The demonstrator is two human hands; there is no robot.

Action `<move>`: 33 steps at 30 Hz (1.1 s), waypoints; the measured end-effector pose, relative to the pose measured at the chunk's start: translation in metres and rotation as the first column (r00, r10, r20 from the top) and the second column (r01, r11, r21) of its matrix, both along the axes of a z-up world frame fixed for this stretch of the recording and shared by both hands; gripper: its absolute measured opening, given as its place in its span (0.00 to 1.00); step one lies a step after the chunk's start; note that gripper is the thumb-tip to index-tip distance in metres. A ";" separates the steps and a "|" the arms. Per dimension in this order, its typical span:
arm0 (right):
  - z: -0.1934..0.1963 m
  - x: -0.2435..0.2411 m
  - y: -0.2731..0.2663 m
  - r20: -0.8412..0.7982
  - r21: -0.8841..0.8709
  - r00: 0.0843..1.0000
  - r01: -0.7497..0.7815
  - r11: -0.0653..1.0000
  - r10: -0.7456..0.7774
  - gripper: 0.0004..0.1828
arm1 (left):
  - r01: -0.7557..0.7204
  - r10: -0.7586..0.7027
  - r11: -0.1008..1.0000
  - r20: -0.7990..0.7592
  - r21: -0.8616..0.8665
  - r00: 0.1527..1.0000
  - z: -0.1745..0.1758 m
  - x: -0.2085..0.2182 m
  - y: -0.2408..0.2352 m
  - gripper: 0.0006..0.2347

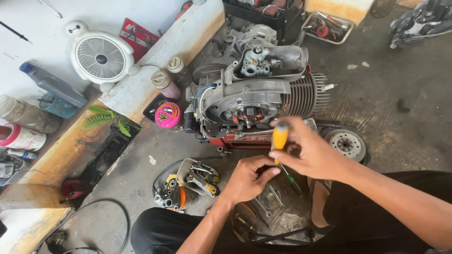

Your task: The person uses a yellow-handled screwdriver to manipulate a small metal component over a disassembled engine. They then pick up a metal file and use it to file the component, holding it with their left hand while filing with their right hand.

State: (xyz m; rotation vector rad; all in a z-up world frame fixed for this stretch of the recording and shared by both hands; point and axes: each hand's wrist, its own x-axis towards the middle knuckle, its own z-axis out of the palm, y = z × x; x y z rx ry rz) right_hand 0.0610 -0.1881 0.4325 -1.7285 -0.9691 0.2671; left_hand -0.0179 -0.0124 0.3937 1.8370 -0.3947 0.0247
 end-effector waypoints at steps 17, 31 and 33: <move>0.127 0.091 0.028 0.368 0.367 0.914 0.022 0.930 -0.167 0.14 | -0.226 0.119 0.964 0.537 0.138 0.835 0.119 0.131 0.030 0.06; 0.109 0.129 0.036 0.354 0.215 0.918 0.105 0.971 -0.178 0.16 | -0.276 0.192 0.957 0.509 0.095 0.839 0.090 0.171 0.039 0.04; 0.109 0.134 0.036 0.350 0.237 0.916 0.113 0.965 -0.193 0.16 | -0.249 0.186 0.966 0.483 0.070 0.856 0.092 0.175 0.036 0.03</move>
